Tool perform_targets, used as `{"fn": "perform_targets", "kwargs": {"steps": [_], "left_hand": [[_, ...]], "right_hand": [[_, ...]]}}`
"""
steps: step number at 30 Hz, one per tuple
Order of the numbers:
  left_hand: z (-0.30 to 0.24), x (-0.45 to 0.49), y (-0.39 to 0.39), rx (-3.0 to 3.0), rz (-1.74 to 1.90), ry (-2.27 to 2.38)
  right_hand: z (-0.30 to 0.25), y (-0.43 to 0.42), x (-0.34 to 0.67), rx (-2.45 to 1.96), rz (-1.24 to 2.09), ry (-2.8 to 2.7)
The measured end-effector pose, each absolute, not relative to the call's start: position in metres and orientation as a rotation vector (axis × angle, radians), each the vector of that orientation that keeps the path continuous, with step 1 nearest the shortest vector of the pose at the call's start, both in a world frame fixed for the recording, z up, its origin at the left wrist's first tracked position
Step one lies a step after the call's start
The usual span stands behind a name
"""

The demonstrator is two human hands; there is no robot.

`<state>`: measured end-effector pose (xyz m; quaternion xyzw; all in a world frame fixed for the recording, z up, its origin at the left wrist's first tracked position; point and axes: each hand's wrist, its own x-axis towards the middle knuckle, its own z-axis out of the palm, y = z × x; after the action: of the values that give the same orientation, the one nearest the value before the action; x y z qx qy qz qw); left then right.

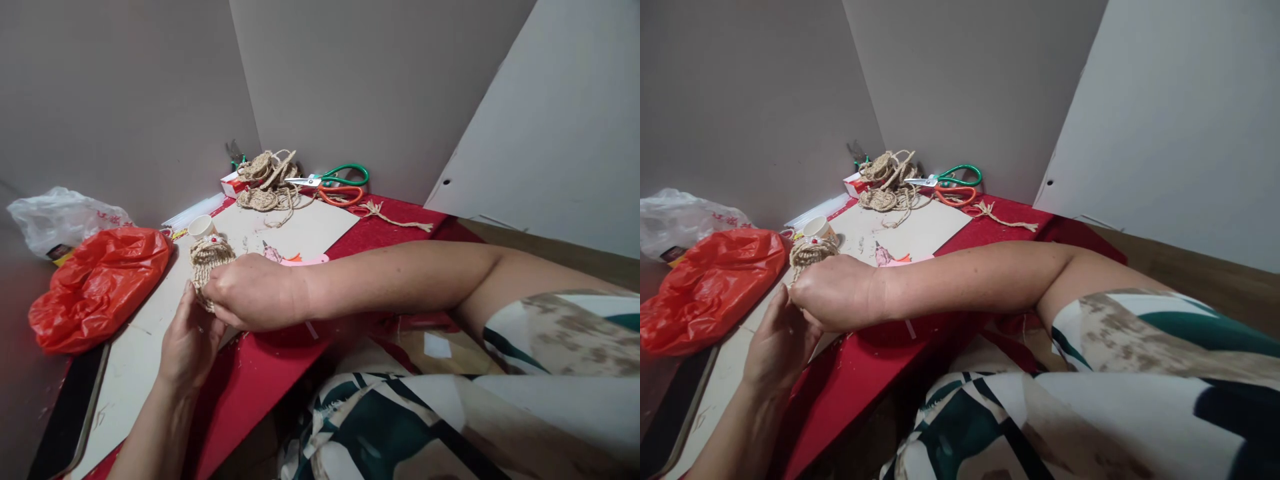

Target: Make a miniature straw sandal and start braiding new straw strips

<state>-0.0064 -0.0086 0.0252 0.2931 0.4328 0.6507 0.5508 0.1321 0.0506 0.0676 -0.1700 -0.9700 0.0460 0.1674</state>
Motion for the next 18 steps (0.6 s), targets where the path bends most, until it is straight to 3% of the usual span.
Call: {"fn": "perform_targets", "kwargs": {"steps": [9, 18], "left_hand": [[0.014, -0.011, -0.007, 0.676, 1.617, 1.170], [0.029, -0.016, -0.006, 0.733, 1.639, 1.079]], "right_hand": [[0.069, 0.046, 0.133, -0.450, 0.232, -2.759], [0.070, 0.068, 0.163, -0.303, 0.600, -2.719]]}}
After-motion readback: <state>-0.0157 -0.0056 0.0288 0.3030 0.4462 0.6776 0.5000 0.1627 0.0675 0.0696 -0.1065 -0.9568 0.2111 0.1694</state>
